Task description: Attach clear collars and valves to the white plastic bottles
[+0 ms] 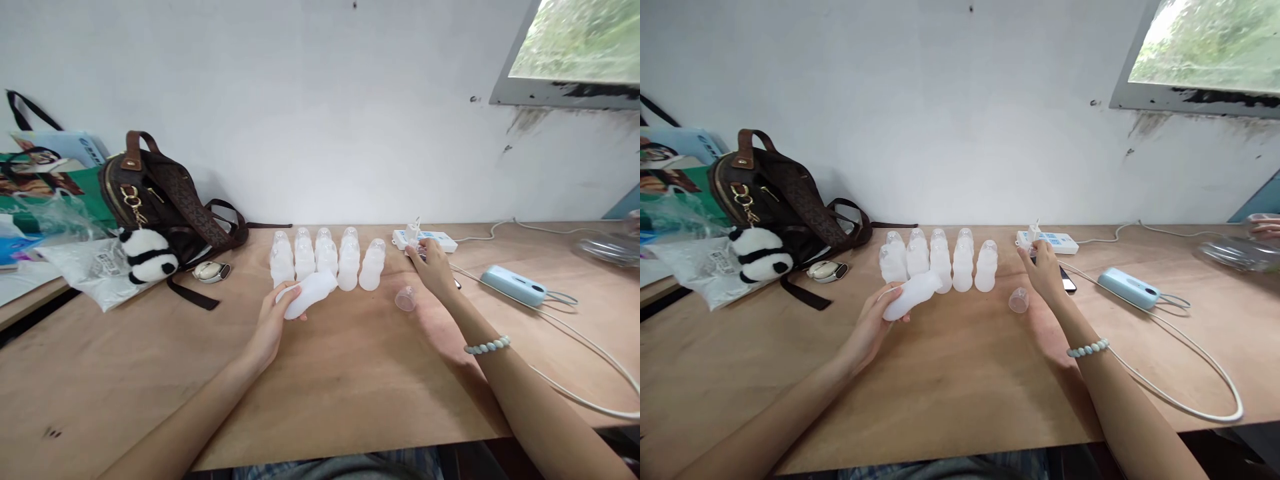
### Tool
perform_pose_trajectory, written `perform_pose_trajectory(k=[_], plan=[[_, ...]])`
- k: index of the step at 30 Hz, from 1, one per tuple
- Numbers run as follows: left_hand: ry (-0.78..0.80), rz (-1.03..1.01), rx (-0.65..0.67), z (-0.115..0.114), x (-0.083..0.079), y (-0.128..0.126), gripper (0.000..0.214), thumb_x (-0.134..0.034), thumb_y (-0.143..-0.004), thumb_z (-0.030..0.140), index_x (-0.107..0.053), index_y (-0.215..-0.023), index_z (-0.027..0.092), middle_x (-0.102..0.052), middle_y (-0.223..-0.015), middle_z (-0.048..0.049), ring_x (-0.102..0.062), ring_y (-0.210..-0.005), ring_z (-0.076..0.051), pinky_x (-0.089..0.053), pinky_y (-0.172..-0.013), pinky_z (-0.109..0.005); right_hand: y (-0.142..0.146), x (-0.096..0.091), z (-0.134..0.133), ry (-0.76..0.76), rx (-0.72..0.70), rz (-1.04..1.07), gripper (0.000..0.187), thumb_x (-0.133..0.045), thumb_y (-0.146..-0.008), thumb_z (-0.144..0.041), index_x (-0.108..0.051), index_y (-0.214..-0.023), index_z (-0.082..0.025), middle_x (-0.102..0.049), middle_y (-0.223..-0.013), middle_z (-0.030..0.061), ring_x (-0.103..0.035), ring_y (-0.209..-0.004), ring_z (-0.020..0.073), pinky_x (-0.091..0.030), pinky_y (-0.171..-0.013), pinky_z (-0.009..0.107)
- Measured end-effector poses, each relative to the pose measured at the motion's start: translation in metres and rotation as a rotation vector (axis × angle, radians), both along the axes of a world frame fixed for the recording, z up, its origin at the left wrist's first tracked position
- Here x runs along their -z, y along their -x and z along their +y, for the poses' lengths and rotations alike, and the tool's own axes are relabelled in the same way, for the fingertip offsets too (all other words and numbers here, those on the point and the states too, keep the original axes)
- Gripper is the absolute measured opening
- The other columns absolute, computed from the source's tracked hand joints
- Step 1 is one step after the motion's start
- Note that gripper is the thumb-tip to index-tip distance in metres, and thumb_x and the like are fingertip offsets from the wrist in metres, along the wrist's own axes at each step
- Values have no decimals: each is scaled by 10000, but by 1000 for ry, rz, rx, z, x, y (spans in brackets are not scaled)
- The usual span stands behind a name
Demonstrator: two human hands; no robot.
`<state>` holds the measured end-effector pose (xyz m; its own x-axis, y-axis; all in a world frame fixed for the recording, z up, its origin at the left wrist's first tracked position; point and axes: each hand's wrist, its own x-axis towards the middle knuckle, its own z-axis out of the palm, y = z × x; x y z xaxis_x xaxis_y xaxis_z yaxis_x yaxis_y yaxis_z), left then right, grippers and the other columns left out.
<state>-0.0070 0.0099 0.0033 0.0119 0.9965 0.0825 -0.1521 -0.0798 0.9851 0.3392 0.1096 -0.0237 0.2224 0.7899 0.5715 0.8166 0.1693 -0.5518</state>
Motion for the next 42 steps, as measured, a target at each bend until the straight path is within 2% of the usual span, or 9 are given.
perform_pose_trajectory(k=[6, 11, 13, 15, 20, 28, 33, 38, 42], plan=[[6, -3, -1, -1, -2, -1, 290, -652, -777, 413, -680, -848, 133, -617, -739, -11, -512, -545, -102, -405, -531, -222, -6, 5, 3, 25, -2, 42, 318, -563, -823, -523, -530, -799, -208, -574, -836, 104, -565, -832, 300, -464, -788, 451], [-4, 11, 30, -3, -2, -1, 276, -653, -788, 411, -676, -851, 143, -615, -764, -8, -515, -560, -103, -427, -560, -224, 13, -18, -14, -150, -7, 75, 329, -460, -911, -493, -528, -1034, -195, -590, -1028, 127, -569, -973, 293, -465, -865, 464], [-5, 16, 31, -2, -1, -1, 269, -656, -789, 409, -671, -847, 146, -615, -797, -10, -516, -558, -100, -430, -560, -226, 35, -30, -31, -209, -92, 66, 315, -486, -917, -475, -513, -1098, -219, -606, -1026, 95, -586, -981, 270, -484, -861, 429], [-8, 27, 34, -2, 1, 0, 259, -654, -796, 402, -667, -843, 148, -612, -799, -10, -520, -555, -101, -427, -558, -226, 61, -35, -51, -258, -318, 21, 319, -539, -912, -437, -508, -1152, -228, -625, -1024, 89, -609, -946, 265, -496, -851, 428], [19, 63, 87, -1, 4, -1, 248, -655, -794, 396, -669, -852, 155, -623, -780, -11, -532, -561, -109, -435, -555, -227, 108, -26, -83, -161, -748, -121, 335, -567, -937, -359, -487, -1243, -249, -631, -1119, 104, -619, -1006, 264, -528, -841, 418], [140, -16, 235, -2, 1, -2, 321, -652, -741, 444, -667, -748, 123, -593, -665, -26, -451, -488, -95, -335, -415, -211, 117, -18, -87, -146, -921, -93, 370, -599, -936, -260, -512, -1295, -268, -645, -1199, 96, -604, -1138, 251, -523, -951, 448], [264, -28, 352, 1, 3, 1, 433, -541, -793, 490, -663, -906, 90, -654, -627, -87, -391, -411, -86, -253, -395, -214, 122, -26, -97, -183, -966, -81, 331, -566, -952, -243, -548, -1282, -262, -653, -1221, 94, -614, -1129, 234, -517, -947, 417], [110, 97, 290, -1, 1, 1, 357, -591, -764, 481, -637, -807, 130, -617, -684, -42, -466, -502, -115, -332, -425, -216, 122, -22, -95, -38, -841, 61, 346, -659, -869, -465, -648, -1079, -190, -698, -943, 75, -623, -856, 222, -505, -749, 345], [-284, 358, 183, -8, -3, 0, 255, -718, -719, 312, -666, -924, 169, -667, -903, -37, -606, -825, -191, -477, -728, -273, 124, -13, -89, 313, -776, 319, 503, -473, -940, -570, -582, -642, -179, -589, -588, 15, -541, -585, 153, -420, -578, 279]])
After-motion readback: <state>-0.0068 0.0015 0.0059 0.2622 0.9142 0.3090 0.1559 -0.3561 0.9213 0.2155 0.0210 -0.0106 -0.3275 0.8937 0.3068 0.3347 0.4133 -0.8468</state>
